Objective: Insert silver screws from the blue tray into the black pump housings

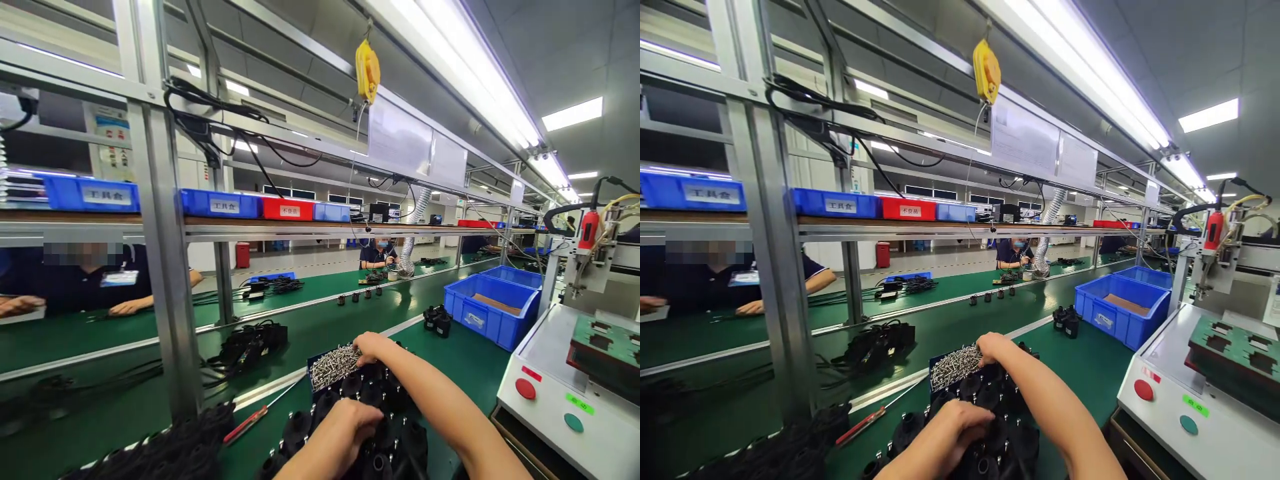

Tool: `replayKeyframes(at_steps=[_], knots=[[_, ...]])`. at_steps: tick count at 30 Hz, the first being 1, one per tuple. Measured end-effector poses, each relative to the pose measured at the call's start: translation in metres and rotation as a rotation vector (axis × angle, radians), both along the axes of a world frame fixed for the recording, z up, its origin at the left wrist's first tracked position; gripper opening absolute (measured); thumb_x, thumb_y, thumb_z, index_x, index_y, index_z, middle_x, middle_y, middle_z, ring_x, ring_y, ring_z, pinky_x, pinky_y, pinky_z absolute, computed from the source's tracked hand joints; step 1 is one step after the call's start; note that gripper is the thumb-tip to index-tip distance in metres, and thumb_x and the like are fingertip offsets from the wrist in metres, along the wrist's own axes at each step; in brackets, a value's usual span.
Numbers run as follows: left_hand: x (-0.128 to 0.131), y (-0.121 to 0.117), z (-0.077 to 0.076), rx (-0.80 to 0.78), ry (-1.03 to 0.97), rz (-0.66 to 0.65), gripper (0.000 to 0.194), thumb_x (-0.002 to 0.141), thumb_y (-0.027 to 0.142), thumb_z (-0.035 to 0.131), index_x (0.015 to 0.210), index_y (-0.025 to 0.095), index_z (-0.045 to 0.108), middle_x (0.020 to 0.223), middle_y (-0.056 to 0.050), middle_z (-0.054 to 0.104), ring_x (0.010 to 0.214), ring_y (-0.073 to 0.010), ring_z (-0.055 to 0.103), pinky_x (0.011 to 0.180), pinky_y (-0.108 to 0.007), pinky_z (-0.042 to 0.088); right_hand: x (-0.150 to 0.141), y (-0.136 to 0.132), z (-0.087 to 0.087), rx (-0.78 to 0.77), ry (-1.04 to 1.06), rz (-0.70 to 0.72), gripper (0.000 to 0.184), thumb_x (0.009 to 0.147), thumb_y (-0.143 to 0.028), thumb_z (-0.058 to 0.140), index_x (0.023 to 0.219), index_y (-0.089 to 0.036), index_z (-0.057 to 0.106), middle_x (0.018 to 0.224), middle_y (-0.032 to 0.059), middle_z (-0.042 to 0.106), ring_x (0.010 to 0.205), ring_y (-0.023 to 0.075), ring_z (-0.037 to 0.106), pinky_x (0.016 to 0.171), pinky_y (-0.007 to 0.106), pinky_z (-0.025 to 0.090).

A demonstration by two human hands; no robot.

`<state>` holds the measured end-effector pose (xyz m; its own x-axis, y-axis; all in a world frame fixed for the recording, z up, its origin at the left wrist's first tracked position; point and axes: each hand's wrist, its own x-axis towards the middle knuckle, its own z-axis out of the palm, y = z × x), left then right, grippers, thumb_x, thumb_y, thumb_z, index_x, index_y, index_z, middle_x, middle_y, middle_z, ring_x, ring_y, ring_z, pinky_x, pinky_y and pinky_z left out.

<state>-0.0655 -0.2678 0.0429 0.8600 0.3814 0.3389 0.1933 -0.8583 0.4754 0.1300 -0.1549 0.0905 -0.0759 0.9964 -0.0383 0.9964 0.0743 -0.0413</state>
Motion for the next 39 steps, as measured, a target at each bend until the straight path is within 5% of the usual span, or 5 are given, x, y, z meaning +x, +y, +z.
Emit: replayKeyframes(at_steps=[10, 20, 25, 30, 39], knots=[[-0.022, 0.066, 0.017, -0.706, -0.608, 0.18, 0.064, 0.069, 0.06, 0.088, 0.111, 0.014, 0.075, 0.101, -0.01, 0.078, 0.085, -0.0229, 0.071, 0.08, -0.034, 0.058, 0.014, 0.004, -0.011, 0.126, 0.202, -0.044, 0.022, 0.099, -0.034, 0.073, 0.111, -0.015, 0.072, 0.118, 0.0071, 0.073, 0.111, 0.0243, 0.07, 0.1, 0.047, 0.057], [-0.023, 0.064, 0.033, -1.353, -0.867, 0.263, 0.029, 0.097, 0.004, 0.064, 0.126, 0.005, 0.062, 0.113, -0.02, 0.075, 0.09, -0.0197, 0.078, 0.08, -0.025, 0.064, 0.01, -0.004, -0.002, 0.349, 0.402, -0.057, 0.02, 0.1, -0.034, 0.072, 0.105, -0.015, 0.073, 0.109, 0.0057, 0.076, 0.104, 0.0224, 0.072, 0.099, 0.046, 0.058], [-0.02, 0.055, 0.04, -1.413, -0.922, 0.336, 0.023, 0.1, 0.003, 0.059, 0.123, 0.001, 0.06, 0.111, -0.024, 0.075, 0.096, -0.0241, 0.079, 0.085, -0.028, 0.065, -0.015, -0.034, 0.011, 0.493, 0.552, 0.075, 0.014, 0.098, -0.023, 0.07, 0.108, -0.015, 0.076, 0.104, 0.0063, 0.08, 0.097, 0.0198, 0.076, 0.091, 0.035, 0.06], [-0.015, 0.043, 0.032, -1.36, -0.825, 0.062, 0.024, 0.087, 0.002, 0.078, 0.111, 0.005, 0.075, 0.114, -0.018, 0.077, 0.103, -0.0221, 0.076, 0.096, -0.026, 0.061, -0.04, -0.1, 0.009, 0.61, 0.622, 0.263, 0.02, 0.092, -0.015, 0.069, 0.102, -0.025, 0.083, 0.101, 0.0001, 0.082, 0.096, 0.0195, 0.076, 0.089, 0.028, 0.056], [-0.005, -0.006, 0.02, -0.977, -0.448, -0.081, 0.058, 0.069, 0.051, 0.095, 0.107, 0.011, 0.08, 0.08, -0.006, 0.074, 0.072, -0.0161, 0.067, 0.07, -0.025, 0.053, -0.026, -0.22, -0.009, 0.738, 0.755, 0.218, 0.021, 0.095, -0.016, 0.07, 0.105, -0.029, 0.083, 0.096, -0.0017, 0.082, 0.086, 0.0169, 0.075, 0.08, 0.025, 0.053]])
